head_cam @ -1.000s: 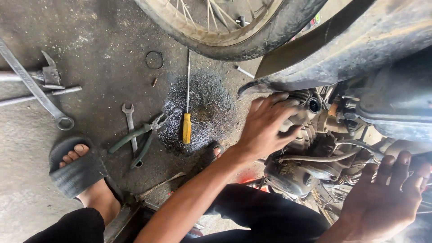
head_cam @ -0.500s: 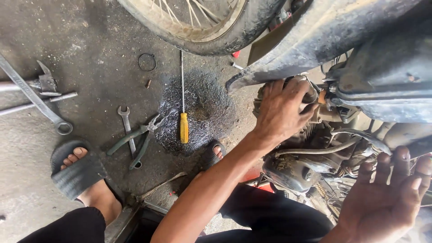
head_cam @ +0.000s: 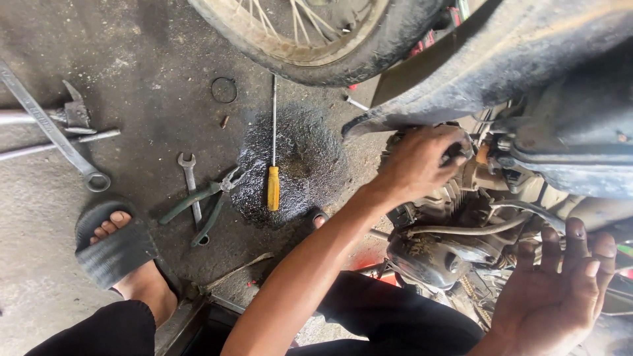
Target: Disassembling and inspecting components of a motorcycle engine using various hand tools like screwdrivers and wrenches.
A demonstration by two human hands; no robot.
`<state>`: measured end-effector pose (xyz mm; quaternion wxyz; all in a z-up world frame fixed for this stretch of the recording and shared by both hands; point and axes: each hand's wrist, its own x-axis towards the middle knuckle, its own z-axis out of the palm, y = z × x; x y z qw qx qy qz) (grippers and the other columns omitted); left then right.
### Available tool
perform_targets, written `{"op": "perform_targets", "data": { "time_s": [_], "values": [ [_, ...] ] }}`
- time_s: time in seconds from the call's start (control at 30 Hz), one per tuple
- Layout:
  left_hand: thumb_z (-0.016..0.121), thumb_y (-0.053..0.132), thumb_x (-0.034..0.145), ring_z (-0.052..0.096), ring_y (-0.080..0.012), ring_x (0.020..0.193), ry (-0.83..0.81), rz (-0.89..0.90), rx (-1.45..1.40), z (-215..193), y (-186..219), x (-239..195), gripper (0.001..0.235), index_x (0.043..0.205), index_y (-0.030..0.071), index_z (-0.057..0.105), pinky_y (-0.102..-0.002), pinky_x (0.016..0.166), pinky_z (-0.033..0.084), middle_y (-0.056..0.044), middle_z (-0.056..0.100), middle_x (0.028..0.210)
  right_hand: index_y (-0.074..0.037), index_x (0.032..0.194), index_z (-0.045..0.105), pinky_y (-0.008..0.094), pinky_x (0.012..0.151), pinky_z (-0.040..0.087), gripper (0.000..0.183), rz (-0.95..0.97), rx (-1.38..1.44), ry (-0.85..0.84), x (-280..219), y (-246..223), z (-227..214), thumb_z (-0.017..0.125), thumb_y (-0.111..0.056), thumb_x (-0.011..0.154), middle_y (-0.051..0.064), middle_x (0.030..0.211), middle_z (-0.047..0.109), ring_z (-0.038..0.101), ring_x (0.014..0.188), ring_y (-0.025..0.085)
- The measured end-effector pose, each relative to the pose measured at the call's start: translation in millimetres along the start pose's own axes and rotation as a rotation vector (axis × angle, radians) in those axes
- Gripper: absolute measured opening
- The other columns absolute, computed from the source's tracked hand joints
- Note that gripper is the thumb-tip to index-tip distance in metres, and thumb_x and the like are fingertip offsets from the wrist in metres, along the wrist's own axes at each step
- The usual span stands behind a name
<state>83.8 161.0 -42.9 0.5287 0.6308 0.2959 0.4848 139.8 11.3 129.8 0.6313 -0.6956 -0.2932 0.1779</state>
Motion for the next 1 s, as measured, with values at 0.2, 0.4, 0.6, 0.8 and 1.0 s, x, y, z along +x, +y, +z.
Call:
{"op": "perform_targets", "data": {
  "time_s": [0.2, 0.4, 0.6, 0.8, 1.0],
  "values": [
    [0.067, 0.048, 0.093, 0.071, -0.0382, 0.124, 0.417, 0.049, 0.197, 41, -8, 1, 0.066, 0.147, 0.015, 0.05, -0.046, 0.105, 0.059, -0.018, 0.07, 0.137, -0.031, 0.132, 0.064, 0.016, 0.098, 0.053, 0.056, 0.177, -0.048, -0.14, 49, 45, -22, 0.08, -0.045, 0.081, -0.01, 0.14, 0.068, 0.063, 0.12, 0.004],
    [0.069, 0.031, 0.094, 0.078, -0.0141, 0.075, 0.109, -0.106, -0.034, 34, -22, 1, 0.066, 0.154, 0.021, 0.045, -0.031, 0.078, 0.073, -0.009, 0.08, 0.124, 0.013, 0.158, 0.044, 0.039, 0.095, 0.058, 0.049, 0.565, 0.844, -0.446, 126, 159, -83, 0.048, 0.003, 0.11, 0.024, 0.162, 0.048, 0.061, 0.119, 0.032],
    [0.068, 0.046, 0.081, 0.075, -0.0379, 0.112, 0.27, 0.085, 0.033, 30, -5, -13, 0.056, 0.123, 0.008, 0.062, -0.048, 0.101, 0.059, -0.014, 0.074, 0.119, -0.009, 0.105, 0.066, 0.024, 0.092, 0.064, 0.007, 0.467, 0.332, -0.09, 82, 97, -16, 0.066, -0.015, 0.102, 0.013, 0.136, 0.078, 0.077, 0.114, 0.018],
    [0.077, 0.009, 0.093, 0.058, -0.0353, 0.129, 0.111, 0.372, 0.31, -74, -16, -153, 0.037, 0.126, 0.008, 0.062, -0.053, 0.113, 0.048, -0.013, 0.053, 0.141, -0.007, 0.114, 0.069, 0.026, 0.079, 0.055, 0.022, 0.503, 0.492, -0.028, 25, 35, 55, 0.066, -0.015, 0.094, 0.011, 0.115, 0.072, 0.068, 0.113, 0.029],
    [0.064, 0.071, 0.082, 0.044, -0.0408, 0.14, -0.887, -0.209, 1.618, -202, -121, -326, 0.099, 0.16, 0.029, 0.021, -0.058, 0.103, 0.048, -0.017, 0.029, 0.165, 0.0, 0.092, 0.069, 0.027, 0.064, 0.065, 0.018, 0.623, 0.607, -0.02, 17, 30, 67, 0.064, -0.017, 0.093, 0.034, 0.157, 0.053, 0.073, 0.111, 0.033]
  ]
}}
